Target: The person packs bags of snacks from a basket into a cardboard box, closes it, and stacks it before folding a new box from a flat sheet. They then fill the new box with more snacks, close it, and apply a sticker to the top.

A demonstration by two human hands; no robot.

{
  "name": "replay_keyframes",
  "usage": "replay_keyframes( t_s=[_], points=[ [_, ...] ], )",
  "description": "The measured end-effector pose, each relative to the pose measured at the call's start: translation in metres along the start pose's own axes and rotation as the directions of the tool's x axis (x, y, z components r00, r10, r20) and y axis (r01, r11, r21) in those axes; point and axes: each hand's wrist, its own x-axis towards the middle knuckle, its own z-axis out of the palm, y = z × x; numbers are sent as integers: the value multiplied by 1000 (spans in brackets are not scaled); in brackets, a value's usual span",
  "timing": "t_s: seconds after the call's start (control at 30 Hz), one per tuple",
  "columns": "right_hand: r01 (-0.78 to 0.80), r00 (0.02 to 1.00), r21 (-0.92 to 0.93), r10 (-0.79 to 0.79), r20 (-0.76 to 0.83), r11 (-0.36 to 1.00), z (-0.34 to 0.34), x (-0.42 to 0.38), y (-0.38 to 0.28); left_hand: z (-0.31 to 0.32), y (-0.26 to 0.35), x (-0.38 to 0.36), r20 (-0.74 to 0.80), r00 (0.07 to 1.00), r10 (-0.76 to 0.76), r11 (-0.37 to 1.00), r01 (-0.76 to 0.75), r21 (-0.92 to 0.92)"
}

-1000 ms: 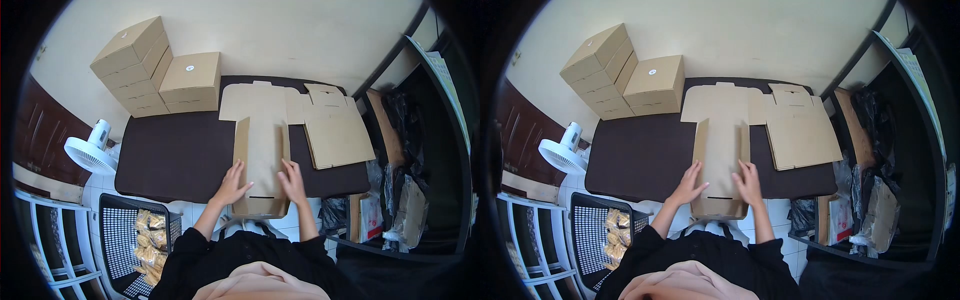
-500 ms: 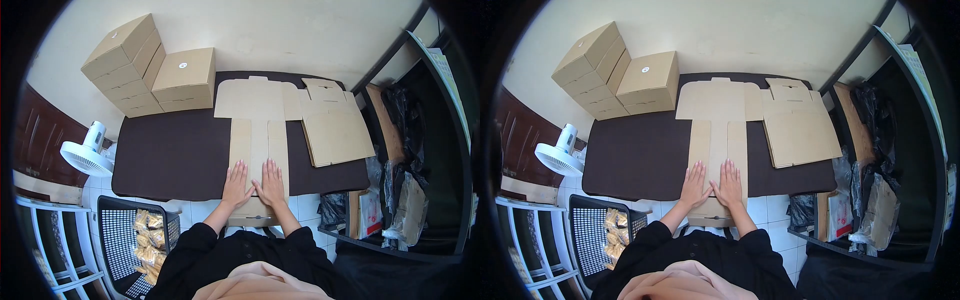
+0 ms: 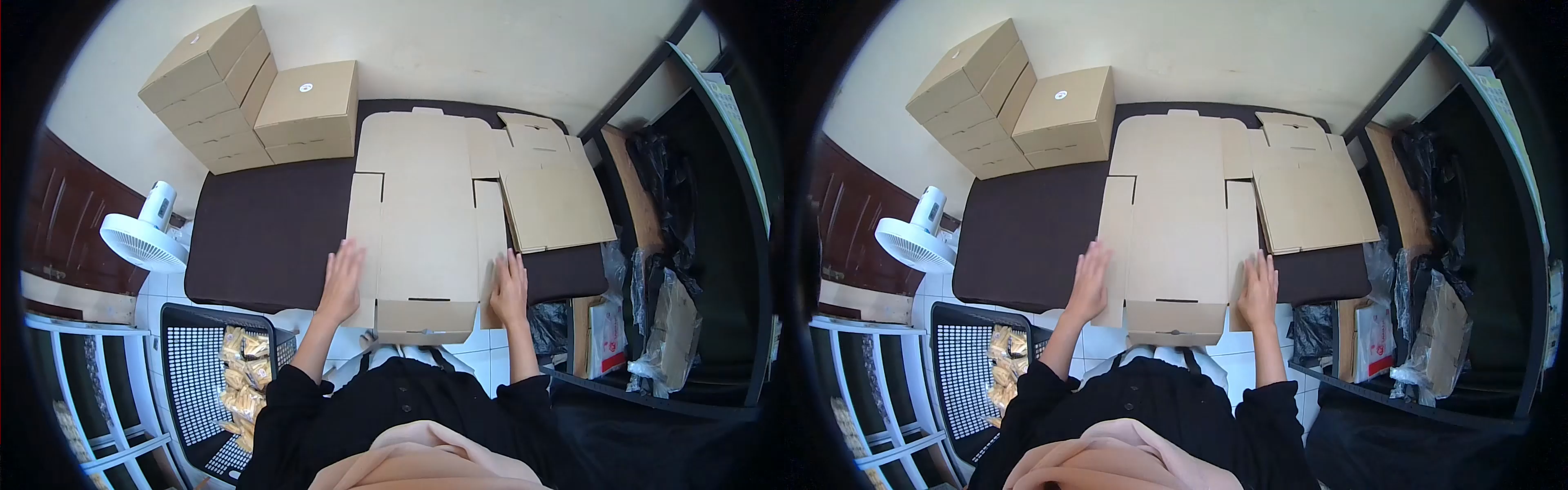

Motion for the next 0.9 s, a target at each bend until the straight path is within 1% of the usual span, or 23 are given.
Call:
replay_keyframes(
  t_s=[0.03,0.07,0.13,0.17,0.2,0.23,0.27,0.3,0.33,0.37,0.4,0.43,0.47,0.5,0.53,0.6,0.67,0.7,0.77,0.8,0.83,0.87,0.9],
  points=[
    [68,995,-35,-65,73,997,3,-10,2,4,-7,-6,150,983,106,967,-137,214],
    [67,994,-33,-64,83,997,8,-20,3,16,-19,-14,264,954,140,989,-146,4],
    [206,959,11,-204,197,978,11,-36,-1,19,-6,-27,293,946,140,987,-156,29],
    [205,958,11,-203,202,979,9,-44,-1,19,1,-31,315,938,147,983,-173,57],
    [217,948,-14,-207,242,976,2,-49,-7,17,6,-34,363,923,128,976,-183,120],
    [230,936,-38,-210,283,972,-2,-53,-9,16,9,-36,365,922,125,976,-180,119],
    [239,941,-67,-214,261,969,3,-56,-6,16,12,-37,362,925,116,979,-167,113],
    [237,942,-68,-212,261,969,7,-56,-2,17,13,-37,359,927,110,982,-157,106],
    [256,945,-51,-238,226,965,10,-55,2,18,14,-37,359,926,113,982,-160,104],
    [275,946,-35,-264,190,961,12,-54,7,20,13,-38,365,925,105,978,-162,130],
    [274,946,-36,-263,189,961,10,-53,11,19,13,-37,371,924,97,974,-165,157],
    [292,942,37,-294,163,956,7,-52,16,17,13,-37,372,923,98,974,-166,157],
    [310,937,109,-323,135,944,5,-51,18,14,10,-35,409,905,113,979,-173,112],
    [307,938,110,-320,135,945,3,-51,17,10,9,-33,445,886,131,982,-178,66],
    [304,938,120,-318,135,945,-1,-49,15,5,7,-30,446,885,133,982,-180,64],
    [302,939,127,-318,132,945,-6,-45,14,-3,3,-25,533,833,145,988,-153,-29],
    [247,954,146,-267,137,958,-8,-41,13,-5,-1,-22,534,832,151,988,-146,-52],
    [248,954,144,-268,137,958,-13,-37,8,-5,-2,-21,536,830,157,988,-138,-75],
    [161,967,69,-171,187,985,-25,-27,-6,-5,-4,-17,510,844,167,986,-139,-94],
    [158,968,69,-169,187,985,-24,-21,-6,-6,-6,-16,488,855,177,984,-140,-111],
    [120,970,60,-130,203,991,-22,-15,-4,-6,-8,-16,490,853,179,983,-142,-113],
    [84,971,49,-93,219,995,-20,-8,-2,-5,-12,-14,470,875,118,981,-30,-191],
    [86,971,47,-94,219,995,-16,-3,0,-5,-12,-12,453,890,52,960,80,-269]
  ],
)
